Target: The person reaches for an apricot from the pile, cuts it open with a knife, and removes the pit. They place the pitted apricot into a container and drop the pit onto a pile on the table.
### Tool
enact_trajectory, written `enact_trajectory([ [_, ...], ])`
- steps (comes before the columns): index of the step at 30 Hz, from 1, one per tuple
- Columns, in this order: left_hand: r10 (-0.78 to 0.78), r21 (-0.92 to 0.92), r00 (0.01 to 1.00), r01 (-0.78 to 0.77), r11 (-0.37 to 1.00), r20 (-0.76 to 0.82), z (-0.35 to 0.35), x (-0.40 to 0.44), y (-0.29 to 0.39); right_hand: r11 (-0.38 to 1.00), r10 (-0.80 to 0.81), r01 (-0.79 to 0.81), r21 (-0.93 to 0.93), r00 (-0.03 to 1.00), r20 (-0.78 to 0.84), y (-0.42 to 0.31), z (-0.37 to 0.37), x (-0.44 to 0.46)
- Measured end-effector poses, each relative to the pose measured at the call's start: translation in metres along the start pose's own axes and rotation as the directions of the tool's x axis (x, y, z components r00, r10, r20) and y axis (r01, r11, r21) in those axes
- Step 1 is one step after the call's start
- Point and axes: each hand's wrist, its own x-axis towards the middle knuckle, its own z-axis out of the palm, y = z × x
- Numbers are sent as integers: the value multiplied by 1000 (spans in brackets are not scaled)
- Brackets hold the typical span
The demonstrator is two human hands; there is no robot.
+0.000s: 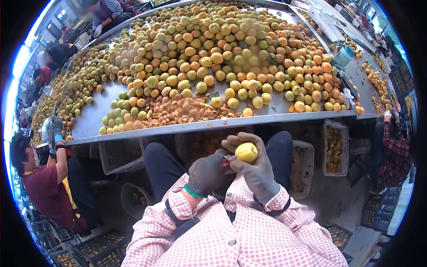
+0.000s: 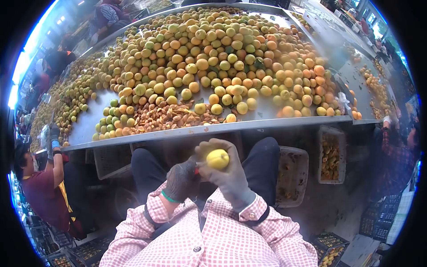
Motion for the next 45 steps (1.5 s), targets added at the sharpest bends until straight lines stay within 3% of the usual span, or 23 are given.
enact_trajectory([
  [1, -1, 23, 1000, 2, 1000, -31, 4, 3, -6, 981, 20, -26, -195, 999, -30, 6, -11, 8],
  [4, -3, 24, 998, 4, 1000, -67, 3, 4, -1, 959, 86, -84, -269, 996, -5, 5, -20, 12],
  [6, -14, -2, 998, 14, 1000, -63, 3, 1, 5, 967, 145, -157, 202, 987, 72, 0, -10, 2],
  [7, -30, -54, 998, 28, 998, -54, 3, 1, 7, 967, 145, -157, 201, 987, 74, 5, -9, 2],
  [9, -45, -100, 998, 39, 994, -52, 2, 2, 6, 939, -24, -19, 343, 992, 122, 16, -6, 5],
  [11, 95, -57, 980, -106, 993, -172, 9, 0, -3, 943, -26, -24, 331, 989, 144, 17, -5, 3],
  [13, 73, -67, 986, -84, 994, -150, 21, -2, -17, 925, -2, -47, 377, 992, 129, 20, -9, 3],
  [15, 57, -82, 990, -68, 994, -127, 34, -8, -27, 884, -172, 145, 444, 985, 21, 25, -20, 14],
  [16, 7, -192, 991, -32, 981, -132, 39, -15, -31, 884, -217, 215, 415, 975, -43, 23, -26, 18],
  [19, -32, -366, 991, -17, 931, -127, 41, -26, -41, 861, -49, -11, 508, 993, 104, -16, -38, 13],
  [20, -41, -436, 990, -21, 900, -134, 40, -29, -42, 862, -48, -9, 508, 994, 100, -22, -41, 9],
  [22, -53, -467, 993, -2, 884, -106, 29, -25, -36, 960, 143, -167, 224, 982, 119, -29, -44, 4],
  [23, -65, -493, 995, 17, 870, -81, 20, -20, -30, 961, 143, -166, 222, 983, 117, -28, -46, 3],
  [24, -26, -463, 997, -11, 886, -72, 14, -18, -28, 988, 79, -65, -141, 992, 103, -24, -47, 2],
  [25, -23, -464, 997, -12, 886, -69, 14, -17, -26, 874, 14, 42, -484, 993, 113, -21, -48, 1],
  [27, 43, -533, 997, -71, 843, -65, 14, -15, -24, 883, 19, 2, -469, 999, 41, -14, -44, 3],
  [29, 29, -460, 999, -40, 887, -31, 8, -14, -15, 969, 169, -153, -193, 983, 66, -14, -36, 2],
  [30, 12, -383, 1000, -11, 924, -1, 5, -14, -12, 995, 102, -101, -17, 993, 55, -9, -28, 0],
  [33, -7, -396, 1000, 12, 918, 15, 2, -16, -10, 953, 248, -263, 150, 963, 109, -10, -24, -1],
  [38, -12, -330, 1000, 7, 944, -12, -1, -18, -7, 999, 24, -23, -44, 999, 41, 9, -25, -1],
  [41, 38, -283, 998, -52, 958, -53, -4, -17, -5, 993, 42, -30, -116, 994, 101, 3, -17, -4],
  [42, 71, -240, 995, -85, 967, -67, -5, -17, -4, 991, 131, -131, 0, 989, 75, -1, -12, -5],
  [45, 109, -168, 989, -125, 978, -97, -7, -16, -5, 987, 159, -158, -19, 981, 112, 0, -17, -5],
])
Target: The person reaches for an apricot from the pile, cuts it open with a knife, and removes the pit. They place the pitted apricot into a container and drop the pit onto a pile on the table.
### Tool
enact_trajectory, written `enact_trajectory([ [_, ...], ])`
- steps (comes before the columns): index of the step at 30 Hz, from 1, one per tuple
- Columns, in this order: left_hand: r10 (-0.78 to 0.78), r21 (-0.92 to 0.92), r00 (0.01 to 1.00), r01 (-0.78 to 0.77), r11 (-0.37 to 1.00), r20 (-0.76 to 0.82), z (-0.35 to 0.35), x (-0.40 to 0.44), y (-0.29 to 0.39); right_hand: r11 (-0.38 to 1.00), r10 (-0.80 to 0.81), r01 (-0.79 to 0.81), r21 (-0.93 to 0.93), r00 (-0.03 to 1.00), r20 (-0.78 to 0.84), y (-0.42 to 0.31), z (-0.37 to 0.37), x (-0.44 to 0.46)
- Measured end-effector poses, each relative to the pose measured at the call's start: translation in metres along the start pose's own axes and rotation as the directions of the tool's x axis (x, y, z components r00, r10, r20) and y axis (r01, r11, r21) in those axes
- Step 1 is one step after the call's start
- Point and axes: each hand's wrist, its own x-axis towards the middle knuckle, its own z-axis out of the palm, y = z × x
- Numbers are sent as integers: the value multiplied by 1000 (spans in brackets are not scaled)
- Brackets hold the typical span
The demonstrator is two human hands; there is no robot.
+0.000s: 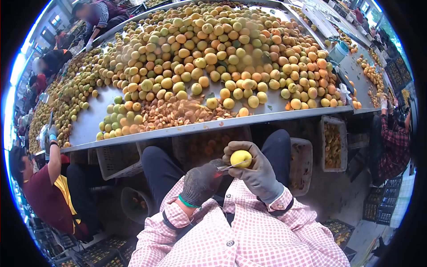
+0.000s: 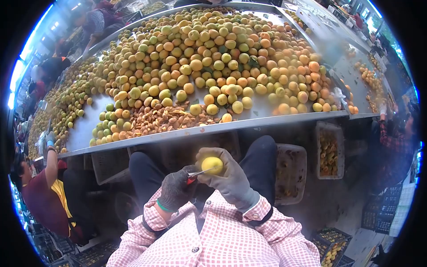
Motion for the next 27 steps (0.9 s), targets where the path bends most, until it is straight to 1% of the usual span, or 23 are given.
enact_trajectory([
  [1, -2, 1, 1000, 2, 1000, -1, -2, 1, 1, 1000, 2, -2, 1, 1000, 2, 0, -2, 0],
  [3, -22, 24, 1000, 22, 999, 22, -8, 3, 5, 996, -44, 50, -74, 996, 78, 0, -5, -2],
  [4, -24, 24, 999, 23, 999, 23, -10, 4, 6, 996, -43, 49, -74, 996, 78, -1, -4, -2],
  [6, -36, 80, 997, 31, 996, 71, -12, 4, 6, 1000, -4, 5, -16, 997, 73, -2, -2, -4],
  [7, -36, 80, 997, 31, 996, 73, -12, 4, 6, 1000, -3, 4, -15, 997, 72, -2, -2, -5],
  [9, 35, 92, 998, -39, 995, 44, -15, 3, 5, 999, 35, -38, 32, 995, 89, -3, -1, -4],
  [10, 34, 94, 998, -38, 995, 45, -15, 1, 3, 999, 35, -38, 34, 995, 90, -4, -1, -4],
  [12, 6, 177, 996, -21, 984, 87, -14, -3, -2, 999, 47, -44, -25, 992, 116, -6, -4, -4],
  [13, 5, 178, 996, -21, 984, 88, -14, -3, -3, 999, 46, -44, -24, 992, 117, -7, -4, -4],
  [15, 132, 226, 991, -137, 964, 36, -14, -2, -5, 995, 34, -22, -97, 991, 127, -8, -5, -4],
  [16, 132, 227, 991, -136, 964, 35, -14, -1, -5, 995, 34, -22, -97, 991, 128, -8, -5, -4],
  [18, 141, 206, 990, -141, 968, 14, -13, 0, -4, 998, 57, -53, -39, 992, 113, -9, -5, -5],
  [22, 143, 196, 990, -138, 971, -10, -12, 1, 1, 998, 61, -60, -11, 992, 109, -9, -5, -6],
  [25, 102, 228, 994, -105, 968, 24, -13, 4, 4, 999, 38, -39, 16, 994, 100, -4, -5, -5],
  [27, -1, 223, 1000, -4, 975, 20, -11, 5, 4, 989, -17, 12, 149, 999, 33, 3, 2, -4],
])
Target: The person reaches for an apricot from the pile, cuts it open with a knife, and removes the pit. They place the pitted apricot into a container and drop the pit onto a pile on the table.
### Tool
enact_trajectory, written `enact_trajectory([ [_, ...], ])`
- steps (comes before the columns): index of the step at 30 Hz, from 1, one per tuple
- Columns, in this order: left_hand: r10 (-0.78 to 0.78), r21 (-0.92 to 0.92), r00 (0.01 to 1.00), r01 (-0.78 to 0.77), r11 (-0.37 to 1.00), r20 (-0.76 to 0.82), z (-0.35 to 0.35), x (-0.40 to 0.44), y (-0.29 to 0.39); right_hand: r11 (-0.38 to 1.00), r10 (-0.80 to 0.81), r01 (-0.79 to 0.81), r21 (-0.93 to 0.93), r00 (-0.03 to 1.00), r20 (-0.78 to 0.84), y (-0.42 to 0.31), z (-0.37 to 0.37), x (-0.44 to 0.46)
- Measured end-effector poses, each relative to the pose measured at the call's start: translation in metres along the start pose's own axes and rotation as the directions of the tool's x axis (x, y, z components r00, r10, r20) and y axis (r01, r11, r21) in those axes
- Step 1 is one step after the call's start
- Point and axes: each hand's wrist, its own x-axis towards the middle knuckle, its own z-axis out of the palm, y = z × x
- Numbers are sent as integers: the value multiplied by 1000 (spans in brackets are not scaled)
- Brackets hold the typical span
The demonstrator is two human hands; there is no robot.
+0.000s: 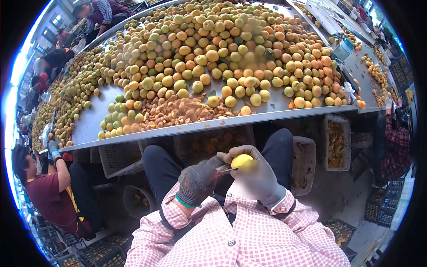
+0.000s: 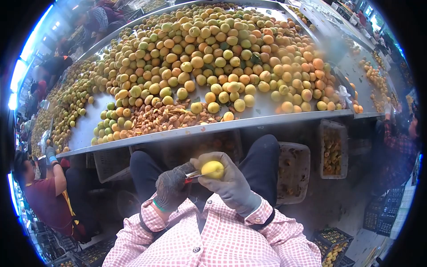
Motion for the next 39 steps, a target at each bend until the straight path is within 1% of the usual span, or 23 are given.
enact_trajectory([
  [1, -3, 1, 1000, 3, 1000, 1, 0, 2, 1, 1000, 3, -3, 2, 1000, 1, 2, 2, 1],
  [3, -17, -33, 1000, 17, 999, 4, 1, 10, 5, 984, -71, 71, -162, 997, 10, 5, 4, 5],
  [8, -57, -73, 998, 58, 996, 7, 14, 15, -3, 985, -48, 40, -169, 998, -43, 3, 5, 11],
  [10, -56, -56, 998, 55, 997, -23, 22, 16, -7, 970, -114, 94, -223, 991, -77, 8, -2, 20],
  [11, -114, -128, 993, 117, 985, 32, 26, 13, -5, 970, -110, 90, -225, 991, -76, 8, 0, 19],
  [13, -166, -200, 983, 179, 963, 83, 29, 10, 0, 992, -121, 124, 34, 989, -84, 6, 6, 17],
  [15, -212, -251, 971, 234, 939, 111, 27, 9, 5, 985, -173, 174, 9, 983, -60, 18, 4, 20],
  [19, -252, -395, 961, 277, 876, 114, 60, -4, -10, 956, -284, 268, -116, 947, -150, 42, 2, 24],
  [21, -325, -471, 935, 353, 809, 142, 70, -9, -9, 899, -380, 306, -313, 901, -210, 53, -3, 25],
  [24, -276, -575, 956, 283, 768, 102, 73, -10, -4, 900, -379, 285, -330, 885, -271, 55, -3, 22],
  [25, -275, -577, 957, 279, 768, 97, 65, -6, 0, 904, -384, 295, -309, 879, -284, 54, -3, 23],
  [26, -277, -465, 950, 311, 829, 141, 50, 1, 8, 903, -385, 296, -312, 879, -280, 52, -3, 23],
  [27, -286, -345, 940, 334, 877, 185, 40, 6, 10, 939, -324, 272, -212, 906, -272, 47, -3, 24],
  [28, -286, -347, 941, 334, 876, 183, 35, 8, 5, 964, -263, 242, -111, 929, -259, 42, -4, 25],
  [29, -292, -271, 935, 340, 901, 202, 28, 11, -3, 963, -267, 246, -114, 929, -256, 32, -5, 26],
  [31, -298, -192, 929, 341, 920, 220, 23, 12, -11, 882, -148, 115, -457, 988, -35, 9, -10, 26],
  [32, -259, -200, 942, 302, 932, 214, 21, 11, -14, 839, -117, 83, -537, 993, -29, 7, -19, 28],
  [33, -221, -207, 953, 263, 942, 206, 20, 10, -15, 839, -116, 84, -537, 993, -26, 11, -21, 28],
  [34, -219, -206, 955, 260, 943, 201, 21, 10, -12, 825, -210, 194, -531, 977, 30, 14, -22, 28],
  [35, -155, -382, 981, 190, 904, 120, 26, 8, -5, 800, -302, 301, -519, 950, 85, 15, -20, 26],
  [36, -106, -542, 994, 106, 834, 32, 30, 6, 1, 836, -368, 340, -431, 930, 20, 24, -14, 25],
  [37, -112, -541, 993, 108, 834, 27, 32, 6, 7, 837, -363, 338, -431, 931, 26, 28, -5, 28],
  [39, -344, -465, 925, 379, 800, 163, 30, 4, 18, 938, -341, 313, -152, 912, -228, 37, 9, 29],
])
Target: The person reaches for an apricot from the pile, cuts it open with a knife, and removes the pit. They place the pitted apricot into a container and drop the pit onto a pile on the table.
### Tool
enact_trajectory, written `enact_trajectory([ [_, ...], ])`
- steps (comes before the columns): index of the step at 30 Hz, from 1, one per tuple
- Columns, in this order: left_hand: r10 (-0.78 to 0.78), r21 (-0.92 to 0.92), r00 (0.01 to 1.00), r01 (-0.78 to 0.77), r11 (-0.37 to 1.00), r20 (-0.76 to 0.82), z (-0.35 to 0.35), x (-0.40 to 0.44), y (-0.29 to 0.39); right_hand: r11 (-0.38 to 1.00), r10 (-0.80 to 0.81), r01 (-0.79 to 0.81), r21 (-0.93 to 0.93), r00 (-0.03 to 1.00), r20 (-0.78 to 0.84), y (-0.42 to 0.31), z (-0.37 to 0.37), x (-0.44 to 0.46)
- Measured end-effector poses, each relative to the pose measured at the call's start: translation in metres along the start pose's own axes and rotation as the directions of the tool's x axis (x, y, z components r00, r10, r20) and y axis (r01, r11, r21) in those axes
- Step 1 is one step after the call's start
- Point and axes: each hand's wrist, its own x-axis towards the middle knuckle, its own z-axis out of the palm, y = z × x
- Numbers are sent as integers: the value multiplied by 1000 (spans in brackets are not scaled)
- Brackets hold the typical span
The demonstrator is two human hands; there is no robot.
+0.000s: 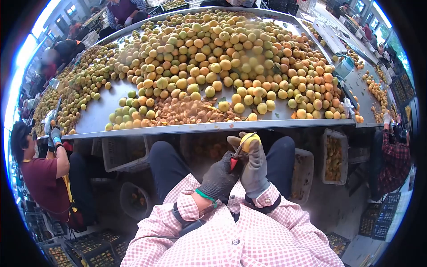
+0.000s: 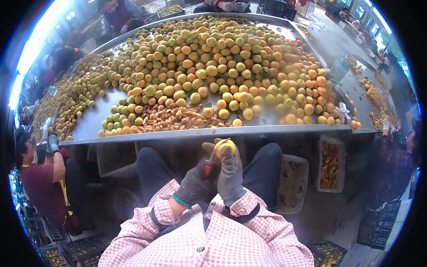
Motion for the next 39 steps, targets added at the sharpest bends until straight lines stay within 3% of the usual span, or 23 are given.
enact_trajectory([
  [5, 3, 261, 999, 11, 965, -50, -3, 5, -35, 999, 38, -36, -19, 994, 107, 12, -13, 5],
  [7, 62, 204, 998, -58, 977, -14, 3, 5, -56, 958, 115, -105, 266, 993, -21, 20, -31, 12],
  [8, 65, 203, 998, -61, 977, -11, 8, 2, -69, 992, 121, -114, 52, 981, -152, 14, -35, 14],
  [10, 55, -34, 997, -57, 998, -63, 12, -4, -90, 972, 135, -149, 184, 987, 84, 9, -68, 20],
  [12, 45, -106, 996, -53, 993, -76, 3, -1, -75, 942, 216, -236, 241, 971, 105, -18, -57, 14],
  [13, 36, -174, 994, -54, 983, -103, -3, 2, -63, 888, 342, -360, 287, 933, 112, -27, -51, 12],
  [14, 37, -175, 994, -55, 983, -103, -9, 5, -51, 816, 458, -474, 330, 879, 129, -33, -46, 11],
  [16, 90, -191, 993, -103, 976, -80, -21, 11, -29, 778, 500, -508, 368, 857, 127, -31, -44, 12],
  [18, 117, -188, 991, -127, 974, -63, -25, 15, -15, 716, 503, -594, 368, 804, 318, -19, -56, 16],
  [19, 131, -239, 991, -134, 962, -30, -25, 17, -10, 798, 482, -532, 283, 845, 230, -17, -52, 16],
  [22, 186, -268, 982, -175, 948, 19, -27, 23, -4, 758, 586, -600, 255, 799, 136, -17, -50, 15],
  [23, 226, -251, 973, -209, 945, 39, -27, 23, -4, 830, 545, -527, 184, 835, -69, -15, -31, 12],
  [24, 222, -253, 974, -205, 946, 39, -26, 23, -3, 828, 548, -530, 184, 833, -70, -7, -33, 12],
  [26, 194, -223, 979, -178, 958, 55, -25, 22, 1, 923, 241, -243, -299, 969, -43, 8, -37, 11],
  [27, 194, -224, 979, -177, 958, 56, -26, 23, 1, 660, -35, 94, -745, 995, 95, 10, -37, 6],
  [28, 228, -164, 972, -217, 962, 53, -27, 24, 1, 660, -34, 93, -745, 995, 94, 4, -34, 3],
  [30, 257, -102, 965, -251, 963, 54, -32, 25, 2, 488, -38, 266, -831, 958, 284, -6, -32, 0],
  [31, 272, -84, 958, -265, 961, 88, -34, 26, 3, 489, -37, 264, -831, 958, 283, -2, -34, 1],
  [33, 285, -66, 951, -278, 958, 122, -35, 27, 1, 684, -34, 301, -664, 923, 384, 10, -41, 4],
  [34, 336, -53, 933, -331, 942, 128, -33, 27, -2, 684, -32, 299, -665, 924, 382, 8, -42, 4],
  [36, 384, -42, 913, -382, 923, 136, -32, 26, -4, 763, 112, 114, -637, 946, 304, -1, -41, 2],
  [37, 381, -49, 917, -377, 925, 122, -32, 25, -3, 921, 217, -111, -372, 942, 256, -2, -37, 0],
  [39, 372, -57, 922, -368, 928, 106, -33, 23, -1, 906, 201, -84, -415, 948, 246, -8, -32, 2],
])
